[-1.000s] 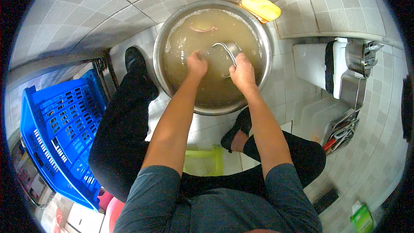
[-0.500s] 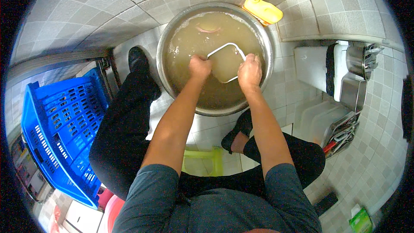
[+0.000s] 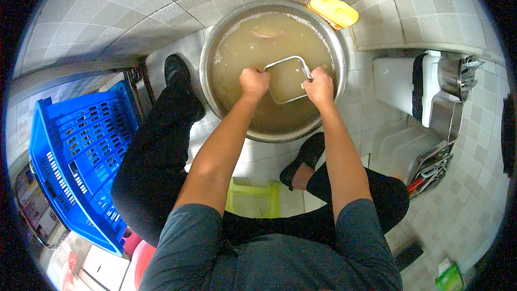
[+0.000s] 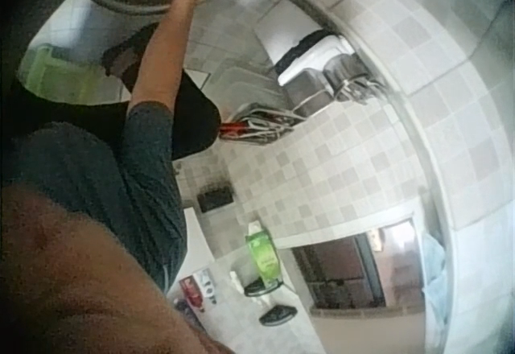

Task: The person washes forks and metal containers by hand in a basin of water, rinsing them under a shower head and placing them in a blue plastic basket.

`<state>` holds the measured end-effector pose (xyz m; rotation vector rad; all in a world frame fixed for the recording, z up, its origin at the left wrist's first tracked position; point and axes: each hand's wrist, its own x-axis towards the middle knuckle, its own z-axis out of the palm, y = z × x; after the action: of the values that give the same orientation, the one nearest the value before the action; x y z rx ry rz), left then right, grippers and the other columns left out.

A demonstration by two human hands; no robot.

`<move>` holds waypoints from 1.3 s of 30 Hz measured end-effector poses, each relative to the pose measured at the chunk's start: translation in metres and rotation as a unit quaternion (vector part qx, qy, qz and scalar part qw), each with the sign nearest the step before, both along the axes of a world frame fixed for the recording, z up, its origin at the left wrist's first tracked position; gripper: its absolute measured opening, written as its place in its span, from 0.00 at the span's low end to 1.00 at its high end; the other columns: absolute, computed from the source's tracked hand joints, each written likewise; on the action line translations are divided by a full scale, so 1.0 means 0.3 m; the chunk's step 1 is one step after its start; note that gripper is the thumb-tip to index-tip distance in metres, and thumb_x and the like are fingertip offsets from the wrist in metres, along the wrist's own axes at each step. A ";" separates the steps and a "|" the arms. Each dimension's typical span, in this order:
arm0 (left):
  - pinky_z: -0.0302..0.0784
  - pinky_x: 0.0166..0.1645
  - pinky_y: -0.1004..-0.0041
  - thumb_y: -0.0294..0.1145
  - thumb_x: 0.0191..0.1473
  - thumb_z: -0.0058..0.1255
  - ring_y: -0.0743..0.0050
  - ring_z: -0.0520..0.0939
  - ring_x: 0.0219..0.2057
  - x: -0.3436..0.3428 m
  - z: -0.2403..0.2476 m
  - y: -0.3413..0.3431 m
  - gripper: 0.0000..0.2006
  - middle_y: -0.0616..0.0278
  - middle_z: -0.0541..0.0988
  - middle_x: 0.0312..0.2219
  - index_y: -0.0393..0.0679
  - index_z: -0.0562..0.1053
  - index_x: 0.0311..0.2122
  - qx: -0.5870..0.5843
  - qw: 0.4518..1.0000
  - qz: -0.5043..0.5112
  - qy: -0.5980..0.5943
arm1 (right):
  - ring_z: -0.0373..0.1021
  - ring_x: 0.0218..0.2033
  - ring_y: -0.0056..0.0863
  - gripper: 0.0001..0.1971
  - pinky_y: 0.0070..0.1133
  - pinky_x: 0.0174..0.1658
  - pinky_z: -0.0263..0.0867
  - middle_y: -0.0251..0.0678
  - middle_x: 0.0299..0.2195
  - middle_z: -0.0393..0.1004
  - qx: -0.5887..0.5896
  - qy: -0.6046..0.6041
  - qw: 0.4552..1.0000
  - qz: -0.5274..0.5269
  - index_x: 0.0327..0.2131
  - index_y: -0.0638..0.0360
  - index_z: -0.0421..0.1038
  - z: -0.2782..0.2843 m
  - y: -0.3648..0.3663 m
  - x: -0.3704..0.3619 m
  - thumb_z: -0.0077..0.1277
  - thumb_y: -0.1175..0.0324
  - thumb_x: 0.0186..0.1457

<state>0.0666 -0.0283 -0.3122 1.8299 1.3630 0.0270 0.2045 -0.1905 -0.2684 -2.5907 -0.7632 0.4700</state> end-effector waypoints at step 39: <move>0.77 0.47 0.61 0.33 0.41 0.55 0.47 0.82 0.39 -0.056 0.157 0.049 0.11 0.45 0.81 0.34 0.40 0.80 0.31 0.000 0.996 -0.003 0.091 | 0.73 0.35 0.55 0.12 0.43 0.40 0.68 0.54 0.30 0.75 0.004 0.020 1.000 -0.009 0.33 0.64 0.69 0.130 0.042 -0.130 0.58 0.70 0.45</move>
<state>0.0498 -0.0135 -0.2652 1.8742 1.4817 -0.1462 0.1656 -0.1778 -0.2294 -2.5709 -0.7271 0.5115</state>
